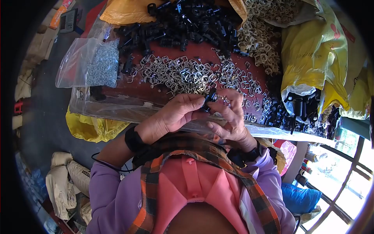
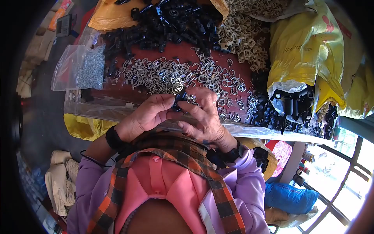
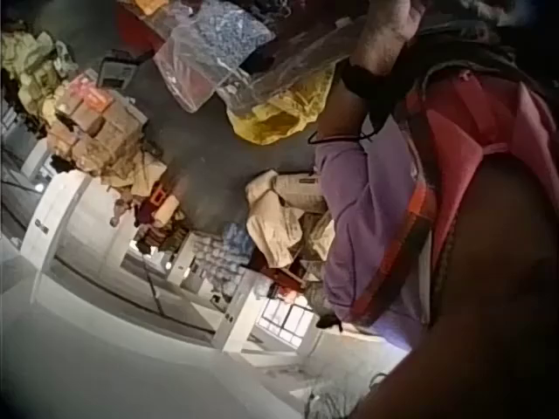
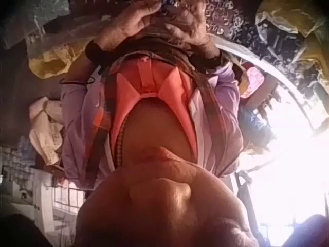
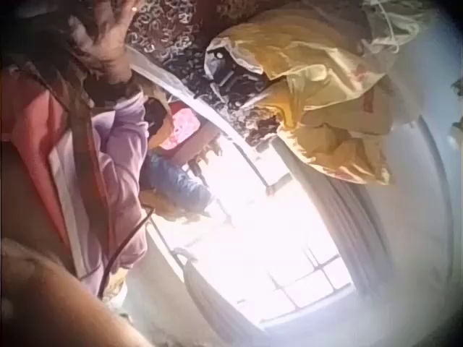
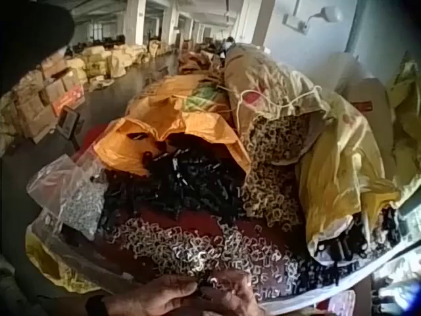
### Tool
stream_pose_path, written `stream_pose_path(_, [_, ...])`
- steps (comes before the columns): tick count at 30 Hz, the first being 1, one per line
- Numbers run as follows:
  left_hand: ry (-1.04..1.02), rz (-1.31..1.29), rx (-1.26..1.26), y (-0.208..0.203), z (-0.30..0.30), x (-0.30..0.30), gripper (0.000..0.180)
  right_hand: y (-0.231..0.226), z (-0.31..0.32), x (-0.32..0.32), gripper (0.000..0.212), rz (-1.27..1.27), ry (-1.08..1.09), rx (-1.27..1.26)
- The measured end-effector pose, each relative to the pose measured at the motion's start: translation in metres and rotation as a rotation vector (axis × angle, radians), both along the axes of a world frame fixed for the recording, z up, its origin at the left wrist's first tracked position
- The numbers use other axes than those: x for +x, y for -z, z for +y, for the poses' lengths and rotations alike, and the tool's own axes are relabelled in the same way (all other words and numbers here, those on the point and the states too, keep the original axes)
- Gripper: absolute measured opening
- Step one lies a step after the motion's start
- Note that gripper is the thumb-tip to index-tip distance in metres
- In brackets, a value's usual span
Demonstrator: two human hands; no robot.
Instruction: The person picks up a black plastic component and a metal clip, fits the clip onto the component, and then slides a black plastic sleeve over the assembly. After pressing the parts together, the person places the finished unit into a yellow bag.
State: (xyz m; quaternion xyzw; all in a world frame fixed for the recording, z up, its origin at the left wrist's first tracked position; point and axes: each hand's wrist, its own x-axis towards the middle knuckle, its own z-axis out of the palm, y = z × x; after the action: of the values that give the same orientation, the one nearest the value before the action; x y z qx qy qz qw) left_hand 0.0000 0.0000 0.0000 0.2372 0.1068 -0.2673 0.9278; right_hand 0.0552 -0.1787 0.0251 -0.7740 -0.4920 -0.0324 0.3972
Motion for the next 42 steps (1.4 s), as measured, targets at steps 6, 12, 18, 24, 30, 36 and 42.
stream_pose_path(6, [-0.072,0.003,0.012,-0.006,0.005,0.006,0.017,-0.005,0.002,0.003,0.028,0.323,0.172,0.101])
stream_pose_path(12, [-0.164,0.041,-0.109,-0.002,0.001,-0.006,0.013,-0.008,0.013,-0.013,0.018,0.366,0.192,-0.014])
stream_pose_path(18, [-0.174,-0.080,-0.023,0.004,-0.013,-0.005,0.017,0.009,0.009,-0.018,0.014,0.472,0.229,0.060])
stream_pose_path(24, [-0.161,0.065,-0.027,0.006,-0.008,-0.003,0.015,0.015,0.005,-0.004,0.016,0.205,0.199,-0.071])
stream_pose_path(30, [-0.130,0.132,0.023,0.001,-0.005,0.000,0.013,0.023,0.010,-0.004,0.009,0.203,0.259,-0.010])
stream_pose_path(36, [-0.099,0.082,0.103,-0.007,-0.003,-0.004,0.016,0.008,0.008,0.002,0.011,0.314,0.148,0.026])
stream_pose_path(42, [-0.075,-0.061,0.139,0.003,-0.006,-0.004,0.015,0.007,0.000,0.006,0.015,0.392,0.040,-0.207])
